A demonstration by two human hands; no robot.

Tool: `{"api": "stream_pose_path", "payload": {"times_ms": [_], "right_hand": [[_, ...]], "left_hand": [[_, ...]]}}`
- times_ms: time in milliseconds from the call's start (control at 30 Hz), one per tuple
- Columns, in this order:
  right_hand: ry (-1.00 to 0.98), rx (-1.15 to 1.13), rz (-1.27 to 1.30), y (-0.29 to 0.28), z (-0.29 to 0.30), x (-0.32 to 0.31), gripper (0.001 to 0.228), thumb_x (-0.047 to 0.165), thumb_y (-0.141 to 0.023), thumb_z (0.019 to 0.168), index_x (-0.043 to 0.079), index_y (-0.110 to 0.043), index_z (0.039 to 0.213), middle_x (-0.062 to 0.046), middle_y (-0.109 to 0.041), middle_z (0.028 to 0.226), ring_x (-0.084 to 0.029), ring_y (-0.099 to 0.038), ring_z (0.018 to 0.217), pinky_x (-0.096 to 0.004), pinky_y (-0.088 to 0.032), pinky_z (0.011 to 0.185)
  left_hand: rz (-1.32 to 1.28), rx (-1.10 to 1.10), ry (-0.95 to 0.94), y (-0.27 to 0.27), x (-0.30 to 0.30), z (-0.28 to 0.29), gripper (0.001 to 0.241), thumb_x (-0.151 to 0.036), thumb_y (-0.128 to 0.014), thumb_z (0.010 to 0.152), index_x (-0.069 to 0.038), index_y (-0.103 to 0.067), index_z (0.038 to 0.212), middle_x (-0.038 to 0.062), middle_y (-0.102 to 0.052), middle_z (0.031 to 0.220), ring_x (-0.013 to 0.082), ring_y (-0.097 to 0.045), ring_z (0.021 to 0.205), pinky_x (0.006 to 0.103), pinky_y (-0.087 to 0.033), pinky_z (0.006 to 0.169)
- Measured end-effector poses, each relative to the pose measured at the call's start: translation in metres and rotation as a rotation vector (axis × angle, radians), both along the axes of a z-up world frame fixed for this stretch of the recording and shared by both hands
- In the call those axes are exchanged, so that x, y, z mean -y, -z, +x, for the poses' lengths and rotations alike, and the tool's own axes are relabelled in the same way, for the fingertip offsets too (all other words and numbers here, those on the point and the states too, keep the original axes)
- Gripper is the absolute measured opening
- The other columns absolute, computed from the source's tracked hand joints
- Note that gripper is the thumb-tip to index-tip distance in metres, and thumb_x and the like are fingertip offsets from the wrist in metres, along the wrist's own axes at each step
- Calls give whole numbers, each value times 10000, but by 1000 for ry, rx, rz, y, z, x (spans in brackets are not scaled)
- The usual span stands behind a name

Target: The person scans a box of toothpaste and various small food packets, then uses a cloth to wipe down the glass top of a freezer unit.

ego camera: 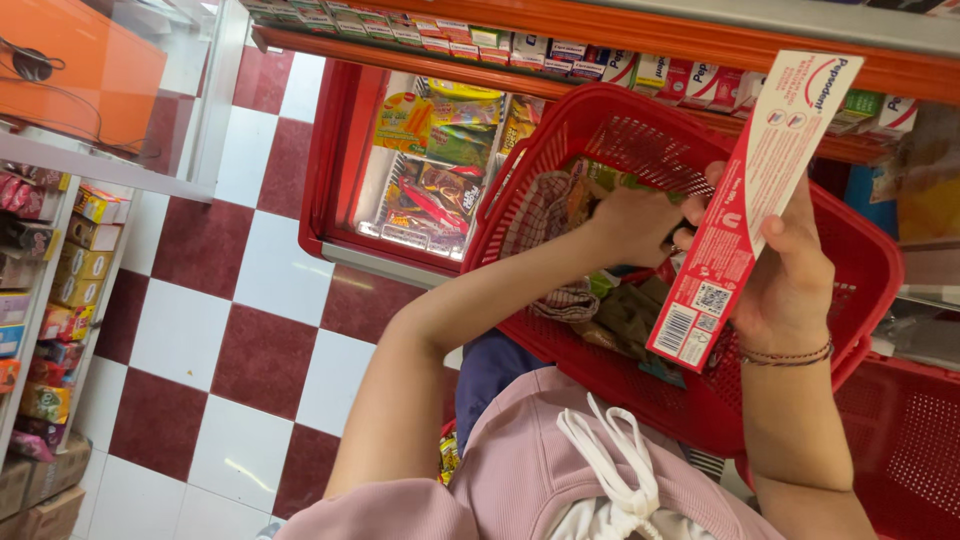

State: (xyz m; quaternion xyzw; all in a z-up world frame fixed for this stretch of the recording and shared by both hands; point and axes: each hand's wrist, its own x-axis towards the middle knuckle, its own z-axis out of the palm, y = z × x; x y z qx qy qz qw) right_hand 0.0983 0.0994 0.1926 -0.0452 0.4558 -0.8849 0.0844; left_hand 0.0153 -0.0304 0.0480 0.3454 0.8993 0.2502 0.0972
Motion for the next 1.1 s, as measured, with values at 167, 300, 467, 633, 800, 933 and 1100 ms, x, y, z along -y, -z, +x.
{"api": "stream_pose_path", "payload": {"times_ms": [167, 300, 467, 633, 800, 933, 1100], "right_hand": [[-134, -20, -58, 2, -7, -19, 752, 266, -815, 969, 109, -345, 1535, -144, -570, 1210, -267, -584, 983, -414, -564, 820], [-185, -44, -78, 8, -11, -31, 759, 255, -832, 961, 130, -345, 1530, -142, -576, 1239, -252, -581, 953, -388, -555, 780], [-217, -54, -79, 18, -16, -32, 740, 237, -824, 987, 103, -334, 1525, -149, -570, 1205, -246, -596, 937, -389, -551, 764], [-223, -15, -33, 24, -21, -25, 867, 254, -833, 943, 115, -301, 1614, -160, -576, 1226, -278, -658, 1010, -408, -601, 782], [-223, 1, -38, 24, -20, -23, 888, 253, -836, 936, 106, -279, 1612, -174, -597, 1276, -274, -667, 1024, -403, -628, 796], [-211, -10, -31, 25, -21, -21, 915, 248, -826, 930, 105, -273, 1646, -164, -601, 1282, -275, -674, 1045, -416, -641, 831], [-201, -5, -37, 28, -21, -21, 907, 241, -820, 937, 108, -260, 1638, -151, -599, 1286, -277, -671, 1042, -432, -641, 848]], "left_hand": [[156, -47, -264, -90, 103, 39, 394, -389, -788, 782, -131, -704, 1067, 146, -735, 810, 383, -728, 789, 519, -575, 712], [150, -14, -347, -137, 163, 72, 515, -452, -838, 762, -130, -716, 1145, 161, -730, 790, 397, -708, 757, 503, -545, 685], [281, 135, -127, -163, 174, 119, 551, -300, -843, 690, -123, -699, 1191, 152, -739, 845, 363, -725, 788, 455, -567, 703], [291, 158, 11, -167, 158, 136, 557, -241, -836, 665, -132, -701, 1194, 141, -742, 876, 345, -723, 808, 437, -569, 719], [340, 76, 58, -170, 156, 141, 574, -231, -833, 654, -143, -696, 1205, 127, -765, 1015, 342, -729, 850, 429, -582, 741], [335, 100, 55, -172, 156, 143, 585, -211, -819, 646, -147, -701, 1216, 123, -764, 1023, 336, -734, 850, 422, -593, 757], [325, 121, 47, -173, 154, 143, 613, -203, -816, 626, -144, -701, 1226, 130, -760, 1014, 345, -735, 838, 428, -594, 746]]}}
